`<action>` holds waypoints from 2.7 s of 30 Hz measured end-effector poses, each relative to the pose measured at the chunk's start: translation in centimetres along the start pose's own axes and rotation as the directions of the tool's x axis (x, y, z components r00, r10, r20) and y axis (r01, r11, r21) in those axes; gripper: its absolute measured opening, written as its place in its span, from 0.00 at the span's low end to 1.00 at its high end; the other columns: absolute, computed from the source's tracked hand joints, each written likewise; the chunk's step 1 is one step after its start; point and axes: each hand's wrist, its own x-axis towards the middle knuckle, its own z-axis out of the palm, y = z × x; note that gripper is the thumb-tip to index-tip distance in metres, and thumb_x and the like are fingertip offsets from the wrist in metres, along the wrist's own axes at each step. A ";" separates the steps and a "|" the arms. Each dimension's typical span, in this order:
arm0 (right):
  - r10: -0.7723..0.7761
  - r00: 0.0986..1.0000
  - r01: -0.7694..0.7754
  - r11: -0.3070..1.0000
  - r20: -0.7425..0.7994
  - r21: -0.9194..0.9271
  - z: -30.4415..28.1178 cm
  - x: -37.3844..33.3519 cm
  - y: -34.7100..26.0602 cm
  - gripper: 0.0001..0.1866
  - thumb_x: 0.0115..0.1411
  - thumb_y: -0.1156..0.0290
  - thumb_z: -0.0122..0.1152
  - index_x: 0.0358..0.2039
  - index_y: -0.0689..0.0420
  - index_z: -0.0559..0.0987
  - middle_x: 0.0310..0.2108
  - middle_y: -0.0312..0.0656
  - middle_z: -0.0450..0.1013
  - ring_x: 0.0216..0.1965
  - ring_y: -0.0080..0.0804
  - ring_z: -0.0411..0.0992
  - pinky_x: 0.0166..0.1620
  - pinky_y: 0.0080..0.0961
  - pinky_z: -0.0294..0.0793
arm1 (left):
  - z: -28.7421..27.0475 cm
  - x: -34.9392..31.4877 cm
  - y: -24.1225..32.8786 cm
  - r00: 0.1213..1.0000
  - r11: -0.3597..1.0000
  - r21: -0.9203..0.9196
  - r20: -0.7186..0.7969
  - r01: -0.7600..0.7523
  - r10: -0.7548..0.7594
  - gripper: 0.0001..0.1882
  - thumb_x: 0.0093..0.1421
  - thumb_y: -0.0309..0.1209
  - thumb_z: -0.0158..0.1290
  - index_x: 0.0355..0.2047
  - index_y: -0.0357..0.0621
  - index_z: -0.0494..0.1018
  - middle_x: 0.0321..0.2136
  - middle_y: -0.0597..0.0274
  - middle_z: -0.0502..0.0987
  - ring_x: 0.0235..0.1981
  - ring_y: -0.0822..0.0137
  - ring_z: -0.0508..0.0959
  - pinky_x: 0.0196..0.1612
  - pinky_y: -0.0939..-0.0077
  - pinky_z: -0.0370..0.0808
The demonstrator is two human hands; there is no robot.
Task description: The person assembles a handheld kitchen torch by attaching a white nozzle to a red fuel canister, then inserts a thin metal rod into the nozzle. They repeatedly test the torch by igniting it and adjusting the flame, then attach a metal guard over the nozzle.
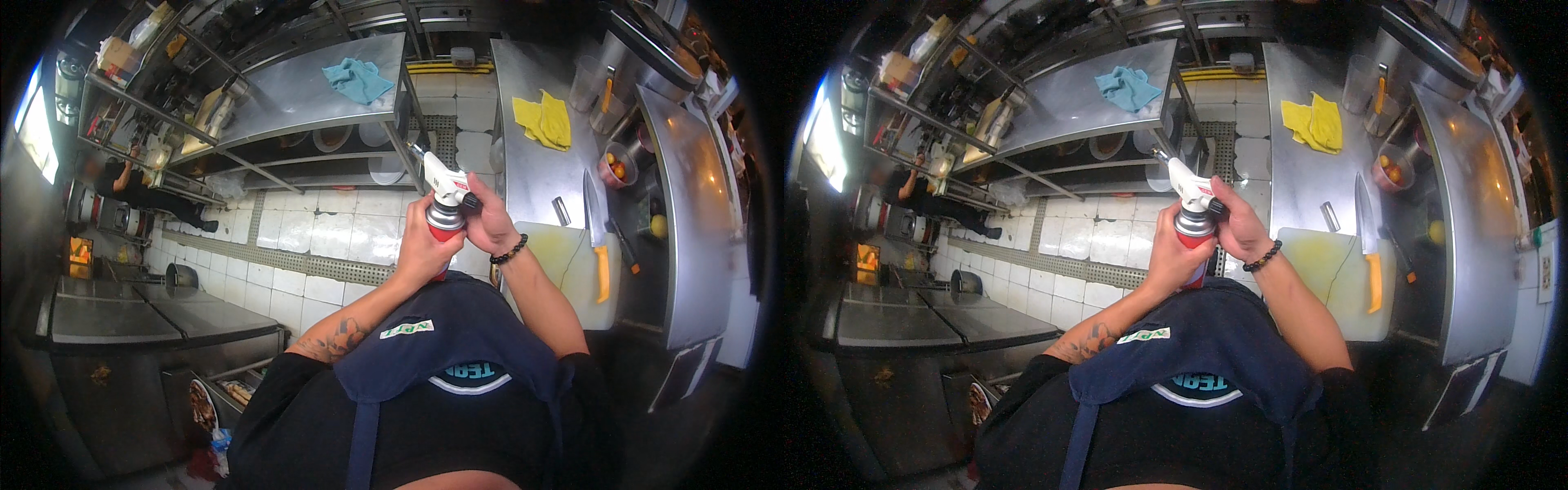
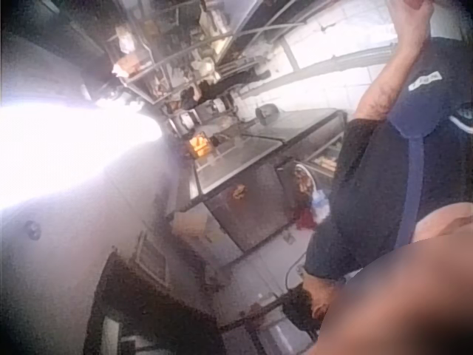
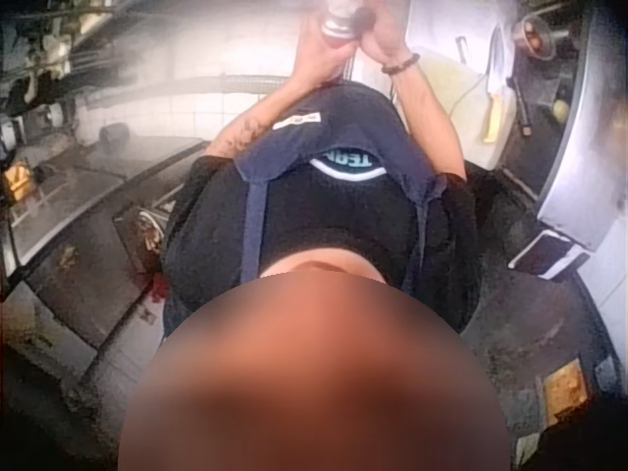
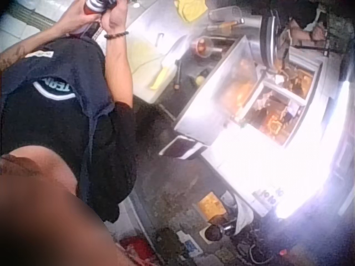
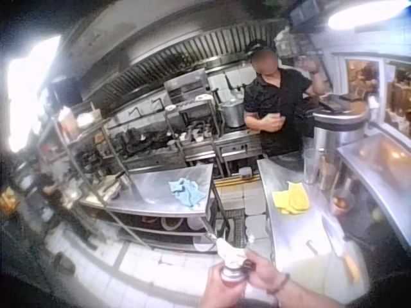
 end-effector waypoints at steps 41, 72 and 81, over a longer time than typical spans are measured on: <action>-0.487 0.859 0.086 0.438 -0.156 -0.895 1.2 -0.6 -0.4 0.15 0.58 0.64 0.69 0.37 0.63 0.79 0.28 0.38 0.77 0.30 0.23 0.74 0.36 0.23 0.75 | 0.1 0.0 -1.9 0.990 0.989 0.058 -0.059 0.134 -0.130 0.41 0.48 0.35 0.67 0.57 0.29 0.60 0.52 0.41 0.67 0.54 0.49 0.72 0.57 0.62 0.69; 0.033 0.998 -0.034 0.999 0.050 0.015 -1.8 0.4 1.0 0.34 0.68 0.45 0.50 0.60 0.63 0.69 0.55 0.46 0.72 0.57 0.36 0.70 0.63 0.38 0.64 | 0.2 -0.3 -0.8 0.999 0.999 -0.015 0.039 0.038 -0.037 0.44 0.47 0.34 0.68 0.58 0.26 0.58 0.54 0.40 0.66 0.58 0.47 0.68 0.61 0.61 0.66; 0.022 0.998 -0.024 0.999 0.061 0.034 -2.0 0.6 1.2 0.33 0.68 0.46 0.51 0.60 0.63 0.68 0.56 0.46 0.71 0.58 0.36 0.69 0.64 0.38 0.64 | 0.3 -0.3 -0.8 0.998 0.999 -0.023 0.030 0.047 -0.046 0.44 0.47 0.34 0.68 0.59 0.27 0.59 0.53 0.40 0.67 0.57 0.47 0.70 0.60 0.62 0.67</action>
